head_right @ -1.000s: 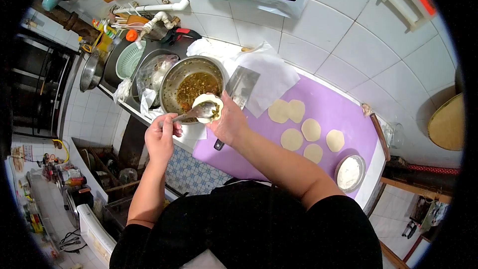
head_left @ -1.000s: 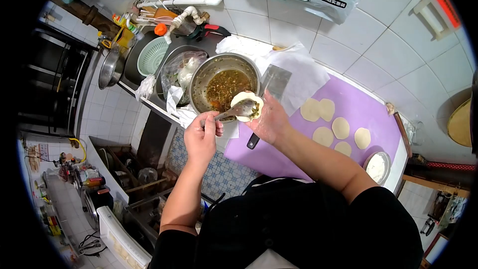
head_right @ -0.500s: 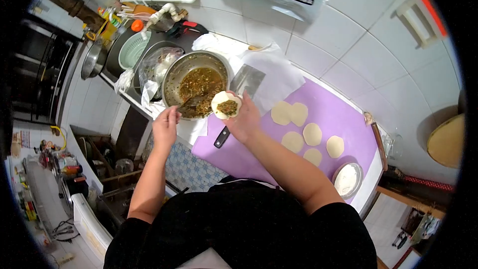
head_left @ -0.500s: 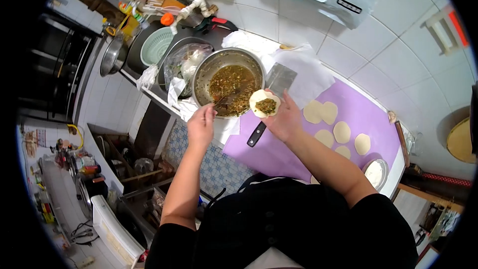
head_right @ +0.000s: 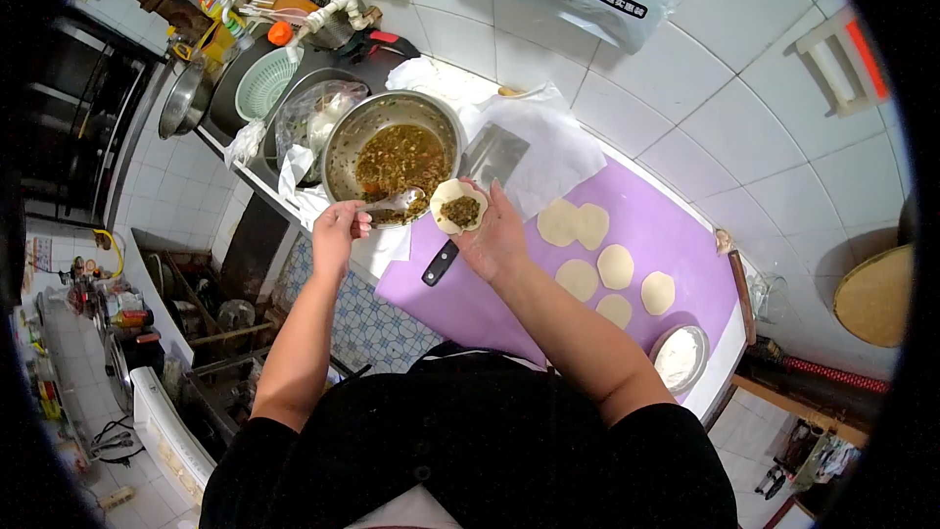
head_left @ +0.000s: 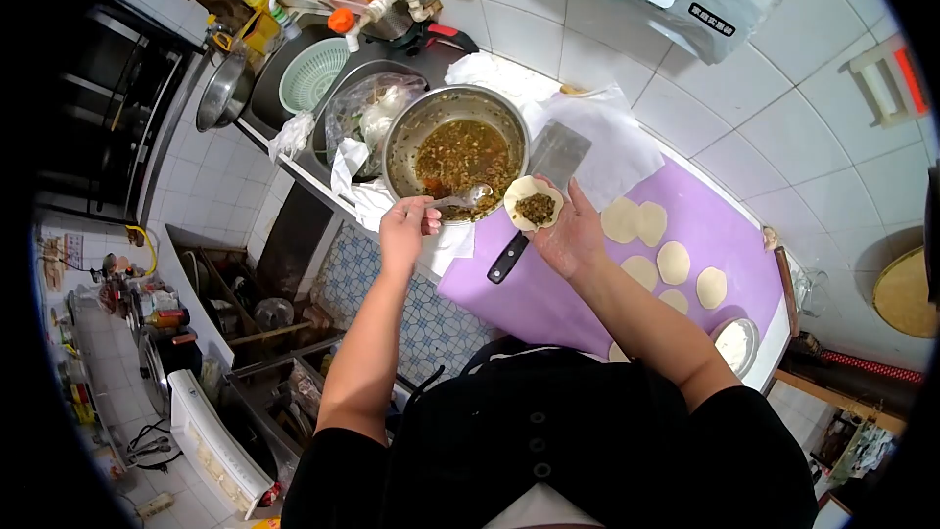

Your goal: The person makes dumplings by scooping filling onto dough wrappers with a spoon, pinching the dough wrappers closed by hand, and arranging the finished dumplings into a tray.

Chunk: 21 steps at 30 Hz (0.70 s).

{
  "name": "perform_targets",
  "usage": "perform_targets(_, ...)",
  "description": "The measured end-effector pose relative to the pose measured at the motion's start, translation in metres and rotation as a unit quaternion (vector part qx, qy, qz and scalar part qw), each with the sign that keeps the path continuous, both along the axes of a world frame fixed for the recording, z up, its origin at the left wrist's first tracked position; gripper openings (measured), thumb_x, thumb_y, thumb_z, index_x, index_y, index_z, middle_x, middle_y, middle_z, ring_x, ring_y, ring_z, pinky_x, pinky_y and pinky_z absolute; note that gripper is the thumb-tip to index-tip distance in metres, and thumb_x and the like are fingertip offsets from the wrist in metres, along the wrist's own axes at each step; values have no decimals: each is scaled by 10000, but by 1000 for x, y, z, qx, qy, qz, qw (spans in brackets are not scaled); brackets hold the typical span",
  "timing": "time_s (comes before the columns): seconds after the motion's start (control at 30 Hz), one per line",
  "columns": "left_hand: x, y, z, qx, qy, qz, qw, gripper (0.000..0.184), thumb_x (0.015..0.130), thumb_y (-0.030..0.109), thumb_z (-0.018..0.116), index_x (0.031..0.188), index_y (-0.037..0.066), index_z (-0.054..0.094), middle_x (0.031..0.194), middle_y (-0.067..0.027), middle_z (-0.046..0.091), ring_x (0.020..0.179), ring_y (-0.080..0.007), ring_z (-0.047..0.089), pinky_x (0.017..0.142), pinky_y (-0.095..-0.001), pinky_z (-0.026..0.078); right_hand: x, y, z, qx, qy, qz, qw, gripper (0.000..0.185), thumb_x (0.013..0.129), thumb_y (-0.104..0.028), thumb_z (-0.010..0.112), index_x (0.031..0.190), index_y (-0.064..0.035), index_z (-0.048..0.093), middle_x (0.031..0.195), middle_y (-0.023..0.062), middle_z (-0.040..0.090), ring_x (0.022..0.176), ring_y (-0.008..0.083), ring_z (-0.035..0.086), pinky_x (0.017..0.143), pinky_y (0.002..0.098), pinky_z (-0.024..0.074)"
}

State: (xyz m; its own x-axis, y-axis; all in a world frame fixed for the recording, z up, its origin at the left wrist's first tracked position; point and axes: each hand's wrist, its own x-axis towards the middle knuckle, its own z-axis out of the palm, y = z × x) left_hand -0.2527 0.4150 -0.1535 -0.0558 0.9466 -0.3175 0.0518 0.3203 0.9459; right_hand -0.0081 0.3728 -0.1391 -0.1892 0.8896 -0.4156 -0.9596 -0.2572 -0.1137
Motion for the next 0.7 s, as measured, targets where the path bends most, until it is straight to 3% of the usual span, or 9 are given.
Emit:
perform_targets(0.07, -3, 5, -4, -35, -54, 44, 997, 233, 987, 137, 458, 1042, -48, 588, 783, -94, 648, 618, -117, 582, 593, -244, 502, -1, 1, -1, -4, -7, -1, 1000, 439, 1018, -391, 307, 1172, -16, 478, 1197, 154, 531, 1147, 309, 509, 1028, 445, 395)
perform_targets(0.17, -4, 5, 5, -63, -47, 48, 996, 223, 986, 126, 454, 1041, -45, 586, 779, -95, 643, 617, -121, 582, 592, -245, 507, -3, 4, -1, -11, -19, 3, 1000, 434, 1018, -392, 309, 1185, -24, 469, 1201, 145, 531, 1153, 305, 506, 1029, 447, 393)
perform_targets(0.37, -5, 2, 3, -34, -33, 16, 999, 218, 978, 121, 465, 1044, -47, 587, 782, -94, 637, 617, -128, 583, 591, -246, 509, -7, 6, -3, -11, -27, 10, 1000, 431, 1016, -389, 319, 1214, -29, 450, 1227, 145, 520, 1173, 299, 497, 1035, 439, 388)
perform_targets(0.57, -4, -4, 23, -37, -122, 73, 989, 221, 974, 134, 490, 1045, -51, 587, 791, -99, 633, 647, -130, 585, 598, -238, 505, -14, 10, -4, -20, -14, 18, 1000, 439, 1021, -375, 307, 1238, -15, 432, 1260, 156, 499, 1190, 300, 487, 1052, 439, 376)
perform_targets(0.6, -2, -8, 30, -15, -141, 67, 988, 239, 978, 146, 487, 1058, -56, 586, 807, -101, 639, 654, -137, 586, 612, -242, 504, -16, 11, -3, -20, -15, 21, 999, 442, 1023, -371, 304, 1247, -10, 427, 1267, 158, 495, 1195, 301, 485, 1056, 441, 373)
perform_targets(0.7, 12, -30, 47, 97, -51, 17, 994, 265, 987, 155, 474, 1075, -68, 587, 819, -91, 645, 660, -150, 588, 620, -257, 502, -24, 14, 6, 7, 19, 36, 999, 499, 1023, -383, 265, 1289, 15, 405, 1318, 176, 477, 1251, 328, 447, 1088, 458, 337)
